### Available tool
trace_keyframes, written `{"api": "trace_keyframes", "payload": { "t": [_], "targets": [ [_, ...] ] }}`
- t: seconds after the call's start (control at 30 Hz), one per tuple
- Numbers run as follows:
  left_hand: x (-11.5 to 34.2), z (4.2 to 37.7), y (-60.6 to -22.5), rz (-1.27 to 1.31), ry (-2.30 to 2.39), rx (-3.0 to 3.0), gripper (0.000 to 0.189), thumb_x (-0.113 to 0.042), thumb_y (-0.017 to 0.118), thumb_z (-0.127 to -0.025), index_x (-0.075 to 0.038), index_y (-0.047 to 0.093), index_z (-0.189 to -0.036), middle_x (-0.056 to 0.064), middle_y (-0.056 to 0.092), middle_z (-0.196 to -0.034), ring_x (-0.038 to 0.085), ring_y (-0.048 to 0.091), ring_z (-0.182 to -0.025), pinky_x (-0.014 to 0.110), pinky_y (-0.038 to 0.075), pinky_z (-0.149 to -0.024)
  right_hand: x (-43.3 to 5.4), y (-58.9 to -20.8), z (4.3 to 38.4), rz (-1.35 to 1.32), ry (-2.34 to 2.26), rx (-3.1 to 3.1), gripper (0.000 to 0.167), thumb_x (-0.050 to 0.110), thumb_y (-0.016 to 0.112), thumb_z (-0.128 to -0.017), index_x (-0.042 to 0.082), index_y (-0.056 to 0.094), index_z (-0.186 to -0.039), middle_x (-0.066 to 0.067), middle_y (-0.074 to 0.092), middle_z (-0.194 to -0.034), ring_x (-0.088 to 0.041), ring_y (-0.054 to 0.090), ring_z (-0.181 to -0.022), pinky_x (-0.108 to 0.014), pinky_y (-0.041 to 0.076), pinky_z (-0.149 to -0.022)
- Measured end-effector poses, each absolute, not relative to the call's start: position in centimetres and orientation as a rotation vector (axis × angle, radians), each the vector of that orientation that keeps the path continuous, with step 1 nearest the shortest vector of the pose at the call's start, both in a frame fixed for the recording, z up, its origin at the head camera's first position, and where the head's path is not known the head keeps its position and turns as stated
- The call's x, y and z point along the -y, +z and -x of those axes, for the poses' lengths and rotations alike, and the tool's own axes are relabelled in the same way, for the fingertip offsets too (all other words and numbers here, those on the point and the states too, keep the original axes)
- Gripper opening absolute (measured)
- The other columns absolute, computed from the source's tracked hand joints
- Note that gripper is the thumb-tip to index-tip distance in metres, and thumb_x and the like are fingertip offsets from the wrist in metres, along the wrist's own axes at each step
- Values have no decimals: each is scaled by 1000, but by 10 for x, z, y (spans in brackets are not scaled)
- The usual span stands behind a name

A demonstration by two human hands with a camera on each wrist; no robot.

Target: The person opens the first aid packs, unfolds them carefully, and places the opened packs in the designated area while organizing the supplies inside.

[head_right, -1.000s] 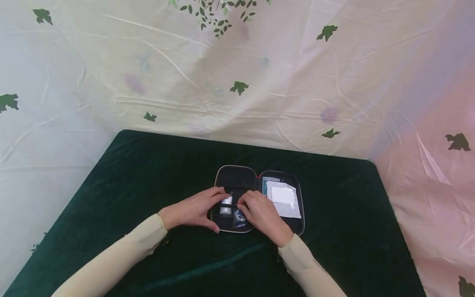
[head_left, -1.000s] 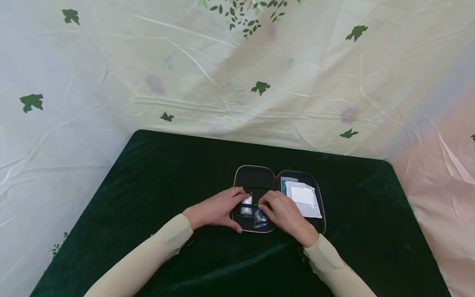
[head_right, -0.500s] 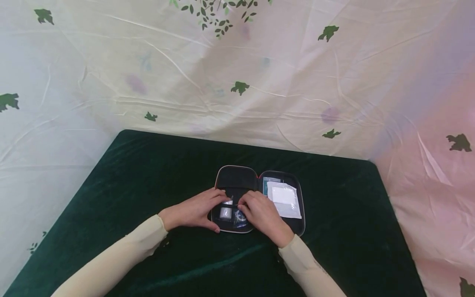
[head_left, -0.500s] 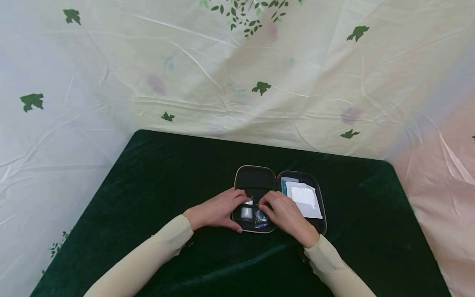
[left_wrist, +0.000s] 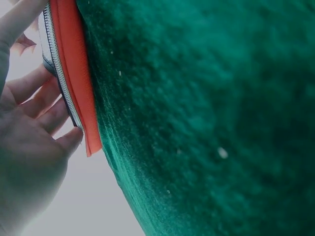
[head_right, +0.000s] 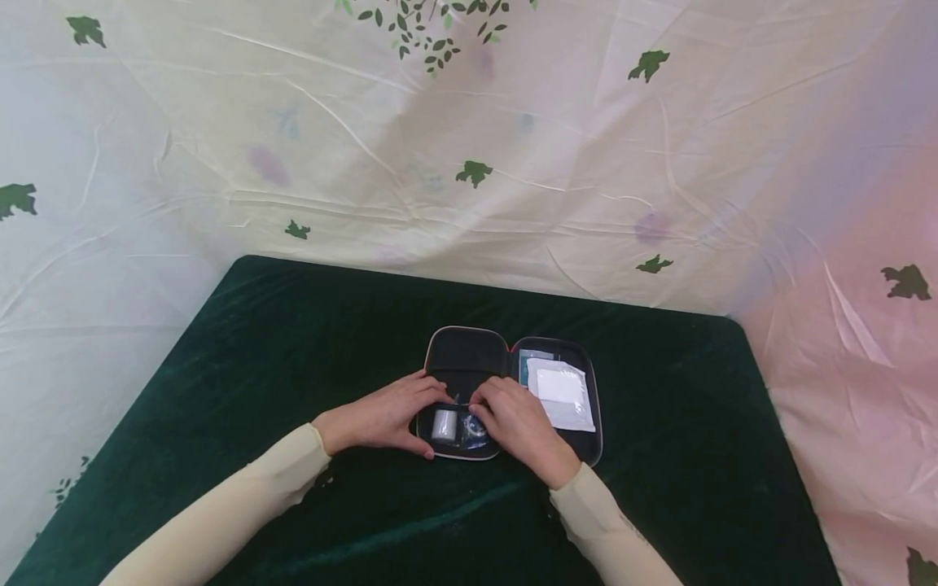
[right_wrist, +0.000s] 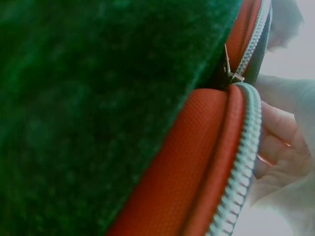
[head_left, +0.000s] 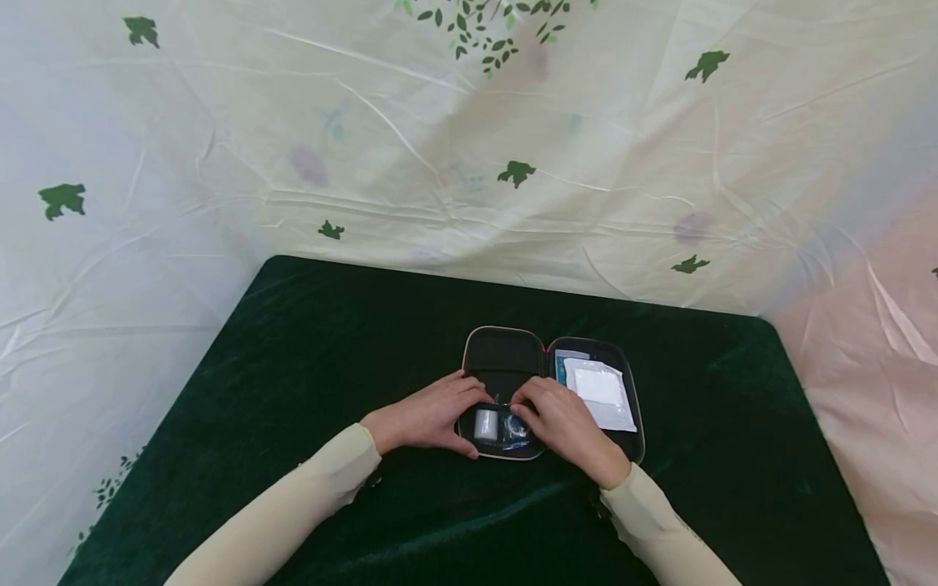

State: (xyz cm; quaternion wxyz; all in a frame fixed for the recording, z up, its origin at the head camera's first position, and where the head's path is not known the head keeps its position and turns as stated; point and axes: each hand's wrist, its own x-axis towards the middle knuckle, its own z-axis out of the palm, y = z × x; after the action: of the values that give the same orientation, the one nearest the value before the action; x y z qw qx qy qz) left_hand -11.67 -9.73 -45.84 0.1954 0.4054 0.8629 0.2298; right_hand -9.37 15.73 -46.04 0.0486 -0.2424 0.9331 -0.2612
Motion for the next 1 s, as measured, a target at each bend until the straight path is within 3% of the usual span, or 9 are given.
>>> {"api": "trace_keyframes", "payload": {
  "t": [0.37, 0.67, 1.0],
  "targets": [
    [100, 123, -477, -1189, 720, -2402, 71, -54, 83, -81, -18, 59, -137, 5, 56, -145, 21, 48, -141, 50, 14, -127, -158, -460, 94, 741, -807, -2835, 11, 24, 74, -98, 14, 74, -101, 3, 69, -100, -14, 64, -94, -37, 55, -85],
    [96, 119, -459, -1180, 616, -2426, 67, -47, 84, -84, -16, 60, -138, 3, 59, -141, 17, 51, -138, 48, 14, -127, -158, -459, 94, 724, -796, -2830, 8, 21, 76, -96, 15, 74, -101, 1, 69, -101, -16, 64, -95, -39, 56, -87],
    [100, 108, -454, -1300, 375, -2548, 77, -59, 73, -90, -15, 53, -151, 7, 57, -147, 20, 52, -137, 50, 30, -122, -167, -458, 90, 822, -934, -2784, 15, 17, 70, -100, 14, 74, -114, 0, 71, -115, -17, 67, -108, -43, 56, -95]
  ]
}}
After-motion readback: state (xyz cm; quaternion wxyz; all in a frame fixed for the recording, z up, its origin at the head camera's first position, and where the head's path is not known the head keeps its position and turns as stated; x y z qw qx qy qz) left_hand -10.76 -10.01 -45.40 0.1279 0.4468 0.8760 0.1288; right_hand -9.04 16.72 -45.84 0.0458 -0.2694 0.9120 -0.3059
